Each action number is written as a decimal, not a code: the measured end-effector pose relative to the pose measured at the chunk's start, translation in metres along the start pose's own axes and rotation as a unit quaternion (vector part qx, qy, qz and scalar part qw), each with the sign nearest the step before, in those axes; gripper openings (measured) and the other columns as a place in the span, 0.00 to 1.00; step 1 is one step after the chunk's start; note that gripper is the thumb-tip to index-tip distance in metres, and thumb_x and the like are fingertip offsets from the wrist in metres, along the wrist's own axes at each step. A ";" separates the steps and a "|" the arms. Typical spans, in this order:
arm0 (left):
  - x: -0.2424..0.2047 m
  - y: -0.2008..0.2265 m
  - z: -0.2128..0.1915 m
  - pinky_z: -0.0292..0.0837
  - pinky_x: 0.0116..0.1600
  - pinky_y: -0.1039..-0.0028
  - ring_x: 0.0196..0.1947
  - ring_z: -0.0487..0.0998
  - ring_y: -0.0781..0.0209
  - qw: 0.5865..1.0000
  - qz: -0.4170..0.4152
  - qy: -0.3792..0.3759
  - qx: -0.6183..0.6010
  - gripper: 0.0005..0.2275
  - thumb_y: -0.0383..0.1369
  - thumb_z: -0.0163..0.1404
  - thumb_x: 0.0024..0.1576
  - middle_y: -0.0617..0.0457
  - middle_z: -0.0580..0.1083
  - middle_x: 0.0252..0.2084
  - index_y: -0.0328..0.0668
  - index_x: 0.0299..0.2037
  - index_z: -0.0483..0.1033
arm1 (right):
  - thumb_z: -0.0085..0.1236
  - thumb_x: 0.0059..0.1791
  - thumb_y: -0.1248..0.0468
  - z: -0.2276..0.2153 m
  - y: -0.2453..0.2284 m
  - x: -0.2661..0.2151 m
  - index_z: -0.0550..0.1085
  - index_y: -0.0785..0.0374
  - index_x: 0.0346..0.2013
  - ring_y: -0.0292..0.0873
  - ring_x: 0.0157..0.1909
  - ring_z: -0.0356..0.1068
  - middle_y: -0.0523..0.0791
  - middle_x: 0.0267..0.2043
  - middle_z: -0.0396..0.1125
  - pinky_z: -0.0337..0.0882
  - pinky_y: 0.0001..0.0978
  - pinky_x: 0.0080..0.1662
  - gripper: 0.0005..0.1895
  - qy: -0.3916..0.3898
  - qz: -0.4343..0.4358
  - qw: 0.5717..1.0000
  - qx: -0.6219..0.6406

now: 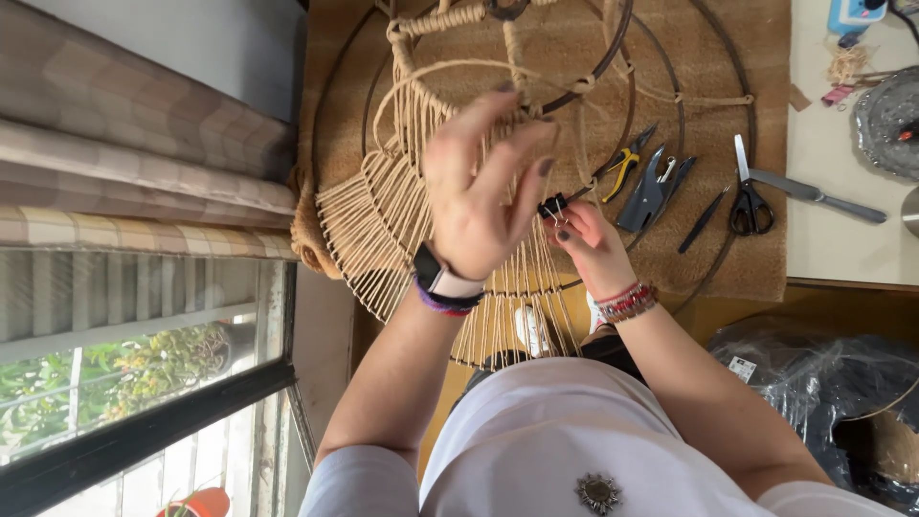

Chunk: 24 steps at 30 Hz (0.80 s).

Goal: Weaving cord around a metal frame and securing it with glue and staples to create a lampshade

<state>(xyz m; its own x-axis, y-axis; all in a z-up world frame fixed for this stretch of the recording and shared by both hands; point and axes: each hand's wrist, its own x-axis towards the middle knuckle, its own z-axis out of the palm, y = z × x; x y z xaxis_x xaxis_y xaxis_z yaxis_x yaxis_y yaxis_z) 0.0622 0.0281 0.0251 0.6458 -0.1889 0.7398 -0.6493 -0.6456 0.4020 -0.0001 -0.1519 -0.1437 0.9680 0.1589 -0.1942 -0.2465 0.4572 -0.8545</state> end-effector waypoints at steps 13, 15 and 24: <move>0.037 0.043 -0.061 0.49 0.64 0.51 0.60 0.72 0.47 0.990 0.005 -0.099 0.099 0.09 0.28 0.46 0.65 0.52 0.76 0.54 0.43 0.49 0.79 | 0.48 0.50 0.72 -0.025 -0.050 -0.061 0.72 0.64 0.55 0.42 0.53 0.74 0.50 0.45 0.75 0.74 0.34 0.51 0.18 0.079 0.013 0.966 -0.247; 0.022 0.067 -0.049 0.60 0.55 0.54 0.53 0.77 0.50 0.988 0.035 -0.127 0.075 0.12 0.31 0.43 0.68 0.50 0.76 0.57 0.46 0.56 0.78 | 0.48 0.50 0.71 -0.036 -0.052 -0.068 0.73 0.64 0.53 0.42 0.53 0.74 0.50 0.45 0.75 0.74 0.32 0.51 0.16 0.076 -0.002 0.964 -0.257; 0.012 0.146 -0.028 0.80 0.36 0.74 0.31 0.84 0.61 0.990 -0.052 -0.132 0.008 0.14 0.25 0.46 0.60 0.61 0.77 0.42 0.56 0.48 0.83 | 0.57 0.52 0.69 -0.060 -0.110 -0.100 0.76 0.71 0.48 0.43 0.44 0.73 0.53 0.39 0.75 0.74 0.41 0.52 0.11 0.109 -0.051 0.964 -0.239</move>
<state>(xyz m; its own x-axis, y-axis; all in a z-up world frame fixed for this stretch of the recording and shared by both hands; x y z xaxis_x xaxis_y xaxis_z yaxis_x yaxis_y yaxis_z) -0.0366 -0.0475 0.1080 0.7926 -0.3057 0.5275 -0.5685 -0.6834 0.4581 -0.0671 -0.2706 -0.0596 0.9856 -0.0773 -0.1503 -0.1509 -0.0023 -0.9885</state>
